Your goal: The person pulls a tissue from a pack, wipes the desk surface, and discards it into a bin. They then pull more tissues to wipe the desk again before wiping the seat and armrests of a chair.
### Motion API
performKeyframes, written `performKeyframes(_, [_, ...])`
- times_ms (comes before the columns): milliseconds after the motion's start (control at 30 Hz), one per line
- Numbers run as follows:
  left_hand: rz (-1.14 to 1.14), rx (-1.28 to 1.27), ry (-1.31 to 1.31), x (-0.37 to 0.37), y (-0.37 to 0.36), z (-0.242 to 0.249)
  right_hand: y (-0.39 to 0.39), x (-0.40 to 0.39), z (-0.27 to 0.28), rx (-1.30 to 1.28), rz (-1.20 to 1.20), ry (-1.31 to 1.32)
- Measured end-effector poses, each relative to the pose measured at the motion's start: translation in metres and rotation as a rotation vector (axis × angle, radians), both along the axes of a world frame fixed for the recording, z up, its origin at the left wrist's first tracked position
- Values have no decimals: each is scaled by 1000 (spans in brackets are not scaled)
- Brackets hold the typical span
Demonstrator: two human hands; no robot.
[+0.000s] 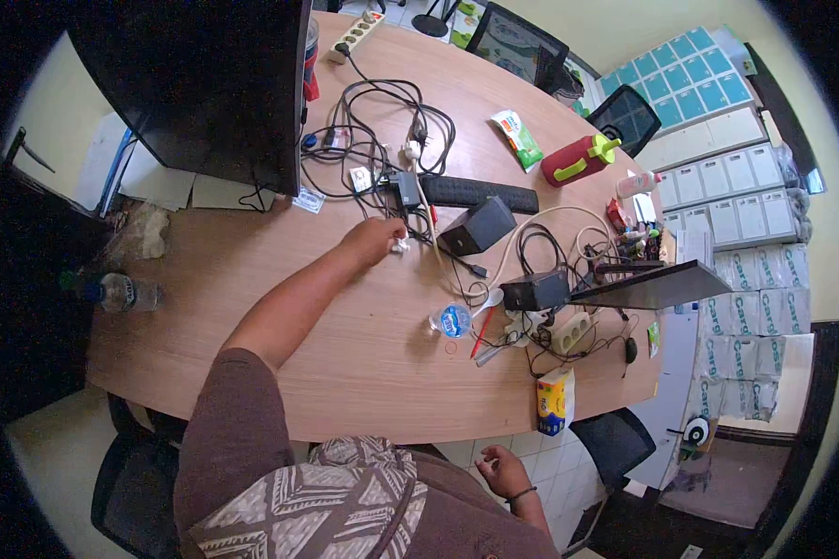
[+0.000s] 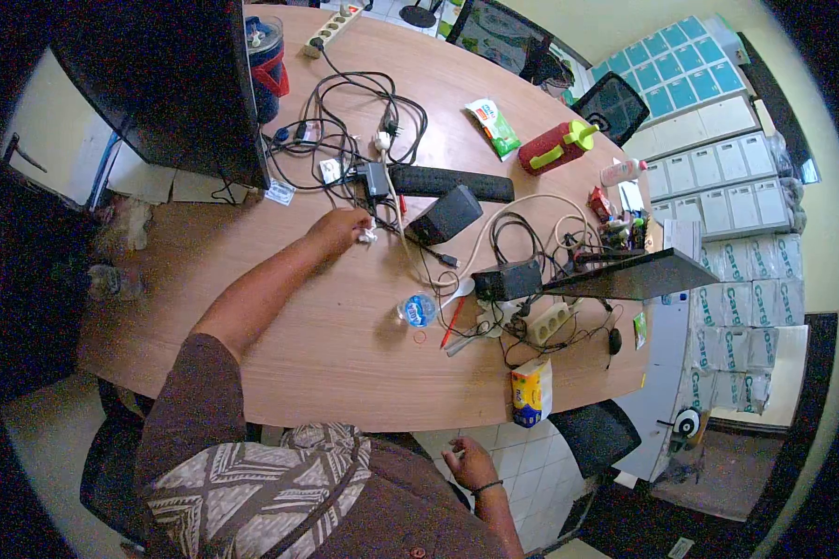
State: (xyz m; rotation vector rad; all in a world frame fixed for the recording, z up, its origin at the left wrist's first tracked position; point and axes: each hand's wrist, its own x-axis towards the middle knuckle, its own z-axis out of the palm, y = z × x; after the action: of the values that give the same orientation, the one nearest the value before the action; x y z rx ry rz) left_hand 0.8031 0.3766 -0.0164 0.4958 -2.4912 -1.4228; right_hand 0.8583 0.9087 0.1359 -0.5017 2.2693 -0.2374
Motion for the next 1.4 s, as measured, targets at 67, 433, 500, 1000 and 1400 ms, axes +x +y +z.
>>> performKeyframes(67, [-30,-56,-63,0,1,-21,0,0,-1,-5,26,17])
performKeyframes(433, [-240,-16,-249,58,51,11,4,-11,-12,-78,45,28])
performKeyframes(500, [47,112,-144,57,30,-11,20,-15,-21,-114,52,80])
performKeyframes(1000, [-172,68,-294,64,122,-28,105,-45,-18,-139,6,40])
performKeyframes(1400, [585,-163,-236,-3,37,-10,142,-63,-17,-208,61,311])
